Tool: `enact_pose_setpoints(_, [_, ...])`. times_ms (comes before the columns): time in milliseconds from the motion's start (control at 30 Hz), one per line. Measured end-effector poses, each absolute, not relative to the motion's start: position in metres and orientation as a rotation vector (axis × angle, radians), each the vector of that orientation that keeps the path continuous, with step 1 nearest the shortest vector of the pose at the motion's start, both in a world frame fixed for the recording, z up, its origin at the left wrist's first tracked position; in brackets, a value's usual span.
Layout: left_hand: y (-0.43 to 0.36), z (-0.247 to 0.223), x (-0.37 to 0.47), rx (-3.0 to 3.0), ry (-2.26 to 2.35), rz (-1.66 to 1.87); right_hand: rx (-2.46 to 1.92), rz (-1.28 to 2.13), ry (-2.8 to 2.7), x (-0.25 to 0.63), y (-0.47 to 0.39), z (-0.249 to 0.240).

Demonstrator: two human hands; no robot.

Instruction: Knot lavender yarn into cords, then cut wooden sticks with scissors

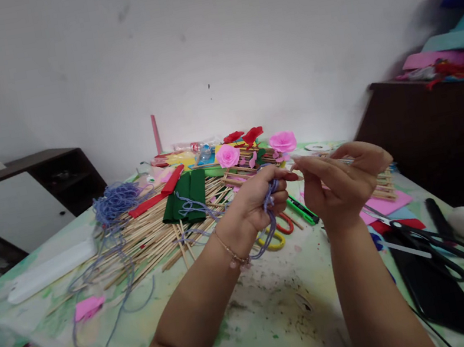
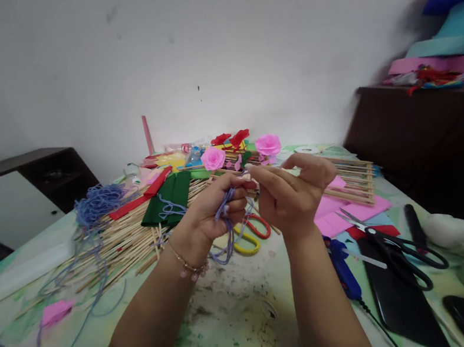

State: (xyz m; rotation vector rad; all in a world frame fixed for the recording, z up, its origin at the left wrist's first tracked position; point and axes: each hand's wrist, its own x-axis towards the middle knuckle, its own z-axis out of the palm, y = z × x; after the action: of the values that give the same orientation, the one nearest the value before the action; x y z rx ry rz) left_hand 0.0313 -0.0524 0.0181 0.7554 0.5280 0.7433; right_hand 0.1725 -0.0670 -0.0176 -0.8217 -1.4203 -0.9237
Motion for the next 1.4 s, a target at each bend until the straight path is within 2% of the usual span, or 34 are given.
enact_pose_setpoints(367, [-0.051, 0.015, 0.031, 0.799, 0.554, 0.817, -0.888, -0.856, -1.443, 0.17, -0.062, -0.021])
enact_pose_setpoints(567, [-0.065, 0.021, 0.035, 0.903, 0.513, 0.709, -0.901, -0.758, -1.426, 0.176, -0.05, -0.025])
enact_pose_setpoints(700, [-0.058, 0.019, 0.034, 0.962, 0.594, 0.969, -0.887, -0.458, -1.251, 0.174, -0.046, -0.024])
enact_pose_setpoints(867, [-0.048, 0.02, 0.027, 0.928, 0.639, 1.069, -0.492, 0.081, -1.146, 0.171, -0.039, -0.021])
enact_pose_setpoints(1233, [-0.06, 0.016, 0.033, 1.243, 0.594, 1.143, -0.458, 0.319, -1.294, 0.181, -0.03, -0.023])
enact_pose_setpoints(1400, [-0.061, 0.011, 0.032, 1.58, 0.64, 1.27, -0.479, 0.37, -1.217, 0.169, -0.039, -0.017])
